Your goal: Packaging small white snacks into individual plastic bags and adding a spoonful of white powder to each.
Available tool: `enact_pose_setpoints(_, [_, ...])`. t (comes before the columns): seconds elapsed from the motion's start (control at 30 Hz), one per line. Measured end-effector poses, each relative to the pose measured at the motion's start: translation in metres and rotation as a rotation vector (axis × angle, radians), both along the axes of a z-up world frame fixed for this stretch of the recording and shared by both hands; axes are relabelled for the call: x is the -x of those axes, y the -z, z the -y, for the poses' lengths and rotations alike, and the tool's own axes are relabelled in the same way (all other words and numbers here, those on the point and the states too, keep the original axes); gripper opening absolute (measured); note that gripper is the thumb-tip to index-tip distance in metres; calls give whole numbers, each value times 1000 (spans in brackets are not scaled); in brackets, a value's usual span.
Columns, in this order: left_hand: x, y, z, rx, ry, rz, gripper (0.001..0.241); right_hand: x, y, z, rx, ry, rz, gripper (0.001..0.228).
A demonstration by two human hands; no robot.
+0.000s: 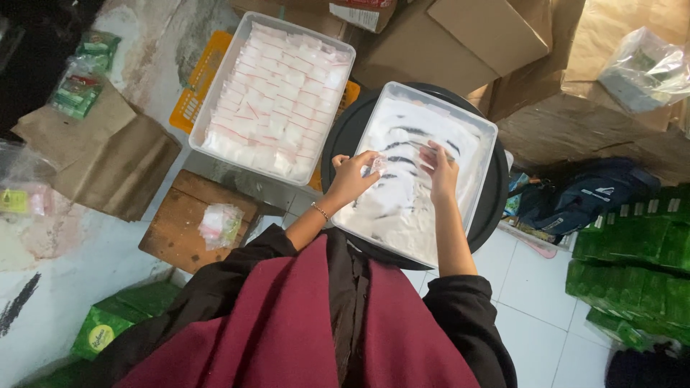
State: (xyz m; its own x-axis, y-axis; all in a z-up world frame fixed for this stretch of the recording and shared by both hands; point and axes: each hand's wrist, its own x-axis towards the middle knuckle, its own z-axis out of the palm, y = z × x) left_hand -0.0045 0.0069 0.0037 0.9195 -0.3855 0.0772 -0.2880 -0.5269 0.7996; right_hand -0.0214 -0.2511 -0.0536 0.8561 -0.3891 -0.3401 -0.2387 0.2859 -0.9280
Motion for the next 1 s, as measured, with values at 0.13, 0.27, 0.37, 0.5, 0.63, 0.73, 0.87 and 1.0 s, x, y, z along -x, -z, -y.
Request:
enact_pose_setpoints(0.13, [3, 5, 2, -10, 18, -25, 45, -7, -4, -26, 136, -10, 40, 36])
enact_pose_setpoints(0.27, [5, 18, 1, -20, 40, -43, 46, -9, -3, -49, 47, -39, 38, 39])
enact_pose_setpoints(0.37, [6, 13, -3, -33, 54, -30, 46, -12, 18, -38, -96, 0, 28, 40])
enact_pose_setpoints(0.5, [5, 13, -4, -27, 46, -32, 47, 1, 6, -15, -168, 51, 16, 43])
enact_pose_setpoints(0.63, [1, 25, -4, -33, 48, 0, 49, 22, -26, -2, 19, 120, 59, 41])
enact_pose_setpoints(0.73, [3, 20, -1, -32, 61, 0, 48, 37, -36, 9, 78, 131, 79, 43])
enact_pose_setpoints(0.87, [-1, 18, 4, -42, 83, 8, 48, 47, -45, 18, 110, 152, 107, 44])
enact_pose_setpoints(1.0, [-6, 14, 9, -62, 101, 32, 47, 56, -48, 26, 124, 189, 117, 45])
